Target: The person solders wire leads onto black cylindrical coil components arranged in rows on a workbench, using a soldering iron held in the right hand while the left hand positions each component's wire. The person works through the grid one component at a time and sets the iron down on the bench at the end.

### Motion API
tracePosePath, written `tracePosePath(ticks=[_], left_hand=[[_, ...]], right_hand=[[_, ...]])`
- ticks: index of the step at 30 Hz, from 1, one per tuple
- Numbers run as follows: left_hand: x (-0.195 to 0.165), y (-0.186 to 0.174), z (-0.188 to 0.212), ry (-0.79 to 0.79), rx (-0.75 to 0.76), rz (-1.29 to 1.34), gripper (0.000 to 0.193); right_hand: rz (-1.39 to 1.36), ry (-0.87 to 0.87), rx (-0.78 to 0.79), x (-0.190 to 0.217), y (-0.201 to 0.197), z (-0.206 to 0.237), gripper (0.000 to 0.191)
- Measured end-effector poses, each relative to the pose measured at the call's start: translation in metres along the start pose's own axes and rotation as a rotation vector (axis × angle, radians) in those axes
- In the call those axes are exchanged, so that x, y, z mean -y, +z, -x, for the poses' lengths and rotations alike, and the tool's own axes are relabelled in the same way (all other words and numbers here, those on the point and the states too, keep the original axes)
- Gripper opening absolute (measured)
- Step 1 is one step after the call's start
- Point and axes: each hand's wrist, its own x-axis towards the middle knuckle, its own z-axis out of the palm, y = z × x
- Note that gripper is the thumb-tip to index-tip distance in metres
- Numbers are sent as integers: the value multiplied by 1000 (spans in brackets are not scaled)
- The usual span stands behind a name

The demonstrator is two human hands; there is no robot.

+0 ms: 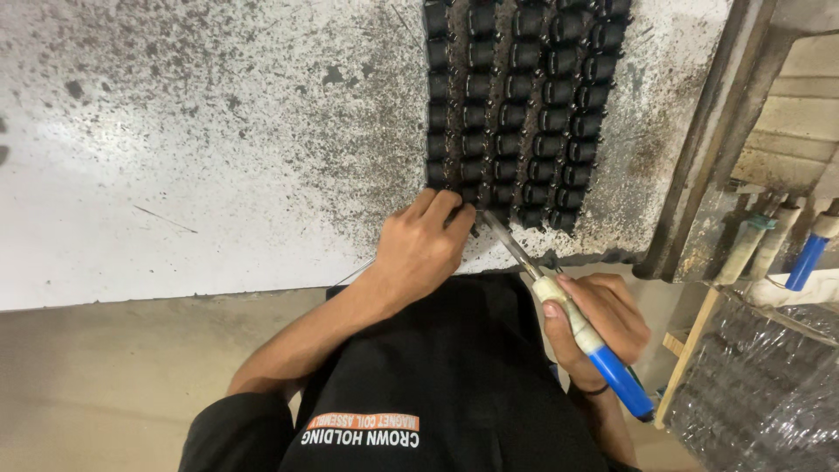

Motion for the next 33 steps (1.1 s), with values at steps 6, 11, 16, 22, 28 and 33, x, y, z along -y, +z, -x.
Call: tracePosePath(ticks=[6, 11, 16, 22, 28, 33], left_hand=[[-9, 2, -1, -10, 28, 10, 26], [-19, -1, -7, -11, 27, 31, 25], [-34, -28, -18, 8, -114, 80, 23], [-26, -61, 0, -22, -187, 62, 30], [-14, -21, 16, -11, 7, 87, 28], [-8, -4, 19, 27, 26, 97, 16]], right_hand=[[27, -60, 27, 9, -6, -11, 26], [48, -131, 58, 14, -12, -15, 24], [-12, -100, 47, 3, -26, -3, 26], [-238, 146, -161, -21, -19, 27, 31], [-126, 71, -127, -23, -8, 53, 30], [-129, 70, -139, -22, 1, 50, 29]])
